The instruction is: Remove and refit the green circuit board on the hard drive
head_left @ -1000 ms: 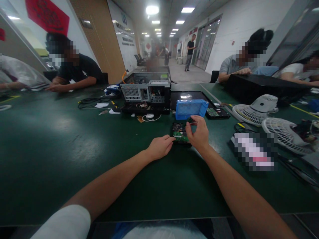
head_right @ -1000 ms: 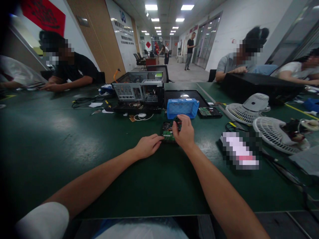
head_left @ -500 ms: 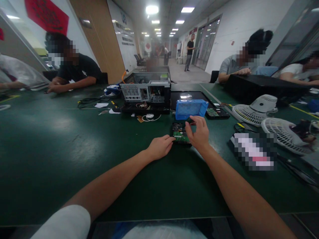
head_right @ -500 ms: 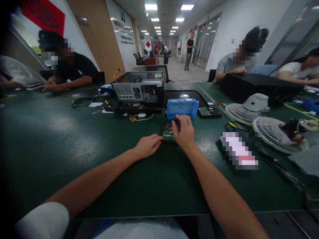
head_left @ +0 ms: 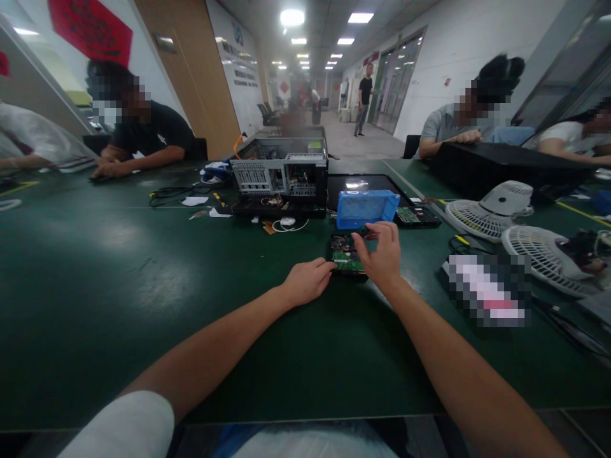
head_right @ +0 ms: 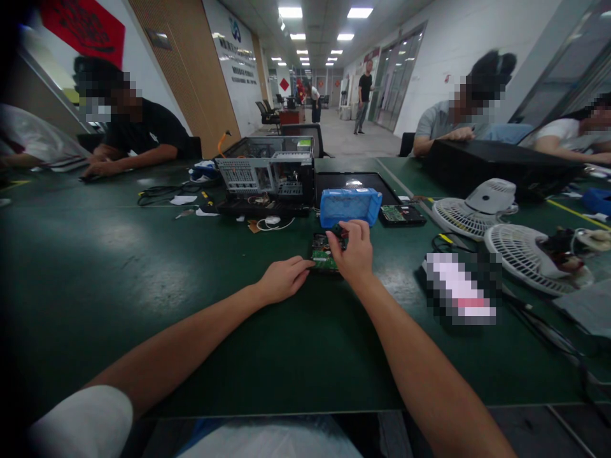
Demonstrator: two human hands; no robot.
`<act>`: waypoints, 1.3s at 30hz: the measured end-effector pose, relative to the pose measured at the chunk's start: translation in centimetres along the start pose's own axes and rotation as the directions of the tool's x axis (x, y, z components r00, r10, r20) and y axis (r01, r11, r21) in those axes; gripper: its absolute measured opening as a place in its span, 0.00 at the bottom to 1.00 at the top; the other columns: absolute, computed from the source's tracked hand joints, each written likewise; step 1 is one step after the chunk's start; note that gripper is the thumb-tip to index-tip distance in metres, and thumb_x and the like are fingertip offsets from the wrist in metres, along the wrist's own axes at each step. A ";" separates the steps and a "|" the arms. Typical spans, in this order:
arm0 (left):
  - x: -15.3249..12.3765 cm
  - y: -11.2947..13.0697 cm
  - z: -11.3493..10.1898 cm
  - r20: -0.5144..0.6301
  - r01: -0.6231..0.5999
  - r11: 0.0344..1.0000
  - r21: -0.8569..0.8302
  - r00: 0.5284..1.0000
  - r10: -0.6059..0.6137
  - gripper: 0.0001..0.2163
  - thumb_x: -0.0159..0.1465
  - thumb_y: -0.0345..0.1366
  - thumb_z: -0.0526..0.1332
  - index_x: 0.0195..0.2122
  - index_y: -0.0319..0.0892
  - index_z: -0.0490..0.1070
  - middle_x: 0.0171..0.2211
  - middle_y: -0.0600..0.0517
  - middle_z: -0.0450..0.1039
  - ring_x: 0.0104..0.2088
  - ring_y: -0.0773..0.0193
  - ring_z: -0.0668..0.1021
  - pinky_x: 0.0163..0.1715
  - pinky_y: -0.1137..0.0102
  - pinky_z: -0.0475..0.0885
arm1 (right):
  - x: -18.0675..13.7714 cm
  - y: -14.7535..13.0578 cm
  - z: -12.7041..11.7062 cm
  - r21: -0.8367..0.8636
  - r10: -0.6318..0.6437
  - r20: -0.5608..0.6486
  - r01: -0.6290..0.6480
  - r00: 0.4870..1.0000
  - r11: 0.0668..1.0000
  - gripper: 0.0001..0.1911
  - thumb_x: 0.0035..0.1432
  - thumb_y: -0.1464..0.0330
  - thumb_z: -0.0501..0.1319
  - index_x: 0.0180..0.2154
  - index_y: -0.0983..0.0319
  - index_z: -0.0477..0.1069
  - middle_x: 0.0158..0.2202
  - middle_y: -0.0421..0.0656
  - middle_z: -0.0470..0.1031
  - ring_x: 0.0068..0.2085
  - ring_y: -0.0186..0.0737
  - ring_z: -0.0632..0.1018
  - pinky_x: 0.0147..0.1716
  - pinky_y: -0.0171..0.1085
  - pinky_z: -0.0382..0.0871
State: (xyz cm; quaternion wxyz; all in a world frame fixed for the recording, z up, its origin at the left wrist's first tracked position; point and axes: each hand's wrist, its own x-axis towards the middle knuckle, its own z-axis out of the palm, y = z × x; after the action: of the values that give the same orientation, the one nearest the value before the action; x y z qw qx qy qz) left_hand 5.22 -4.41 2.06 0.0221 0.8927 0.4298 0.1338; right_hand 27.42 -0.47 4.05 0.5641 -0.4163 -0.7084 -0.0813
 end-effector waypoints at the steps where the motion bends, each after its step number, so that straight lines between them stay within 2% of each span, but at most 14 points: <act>1: 0.0 0.0 0.0 0.005 0.002 1.000 0.000 1.000 -0.002 0.17 0.73 0.37 0.50 0.60 0.46 0.65 0.48 0.48 0.73 0.41 0.59 0.79 0.37 0.67 0.75 | 0.0 0.1 0.1 0.012 -0.005 0.013 0.005 1.000 1.000 0.20 0.62 0.62 0.64 0.53 0.60 0.67 0.50 0.53 0.68 0.46 0.48 0.76 0.41 0.49 0.80; 4: 0.0 -0.1 0.0 0.010 0.004 1.000 0.000 1.000 -0.004 0.17 0.73 0.37 0.51 0.60 0.46 0.66 0.48 0.47 0.73 0.41 0.59 0.79 0.38 0.67 0.75 | -0.2 0.2 0.3 0.054 -0.036 0.055 0.033 0.998 0.998 0.22 0.64 0.65 0.62 0.58 0.59 0.64 0.55 0.55 0.69 0.52 0.50 0.76 0.43 0.50 0.81; 7: 0.0 -0.1 0.0 -0.007 -0.006 1.000 0.001 1.000 0.006 0.16 0.73 0.37 0.51 0.60 0.46 0.66 0.47 0.48 0.73 0.41 0.59 0.79 0.36 0.67 0.75 | -0.3 0.4 0.6 0.072 -0.051 0.050 0.047 0.997 0.996 0.23 0.65 0.66 0.61 0.60 0.60 0.62 0.58 0.55 0.69 0.53 0.50 0.77 0.44 0.49 0.81; 12: 0.0 -0.2 0.2 -0.007 -0.006 1.000 -0.001 1.000 0.006 0.16 0.73 0.37 0.50 0.60 0.45 0.66 0.47 0.48 0.73 0.41 0.60 0.79 0.36 0.67 0.75 | -0.3 0.3 0.7 0.022 -0.028 0.022 0.028 0.999 0.999 0.20 0.64 0.64 0.63 0.56 0.59 0.66 0.52 0.51 0.76 0.49 0.48 0.80 0.44 0.48 0.80; 15: 0.0 -0.2 0.3 -0.006 -0.004 1.000 -0.001 1.000 0.004 0.16 0.73 0.37 0.51 0.60 0.45 0.66 0.48 0.48 0.73 0.41 0.59 0.79 0.37 0.67 0.75 | -0.2 -0.1 0.5 -0.005 -0.063 0.036 0.063 0.997 0.998 0.19 0.64 0.64 0.63 0.55 0.59 0.69 0.50 0.50 0.76 0.48 0.48 0.80 0.46 0.47 0.80; 24: 0.0 -0.3 0.3 -0.014 -0.012 1.000 -0.007 1.000 0.011 0.16 0.73 0.37 0.50 0.60 0.45 0.65 0.47 0.48 0.73 0.41 0.59 0.79 0.37 0.66 0.75 | 0.0 -0.6 0.1 -0.013 -0.086 0.087 0.087 0.992 0.996 0.21 0.67 0.66 0.58 0.61 0.57 0.67 0.52 0.51 0.74 0.51 0.47 0.78 0.51 0.49 0.77; 31: 0.0 -0.1 0.0 -0.007 -0.005 1.000 -0.010 1.000 0.005 0.16 0.73 0.37 0.51 0.60 0.45 0.66 0.47 0.48 0.73 0.40 0.59 0.78 0.35 0.67 0.74 | -0.4 0.2 0.8 0.055 -0.081 0.034 0.079 0.996 0.995 0.21 0.66 0.67 0.60 0.59 0.59 0.63 0.59 0.53 0.71 0.57 0.49 0.76 0.50 0.50 0.79; 39: 0.0 -0.2 0.2 -0.019 -0.005 1.000 -0.010 1.000 0.005 0.16 0.73 0.37 0.50 0.60 0.45 0.66 0.47 0.48 0.74 0.41 0.59 0.79 0.36 0.67 0.74 | -0.2 -0.2 0.4 0.006 -0.072 0.056 0.072 0.996 0.997 0.23 0.64 0.67 0.62 0.59 0.58 0.65 0.54 0.52 0.72 0.54 0.51 0.77 0.50 0.51 0.79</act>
State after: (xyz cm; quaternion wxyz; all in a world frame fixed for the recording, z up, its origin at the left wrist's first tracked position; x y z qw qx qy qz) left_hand 5.13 -4.29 1.84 0.0222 0.8923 0.4272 0.1443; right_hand 27.05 -0.44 3.83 0.5416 -0.3913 -0.7387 -0.0884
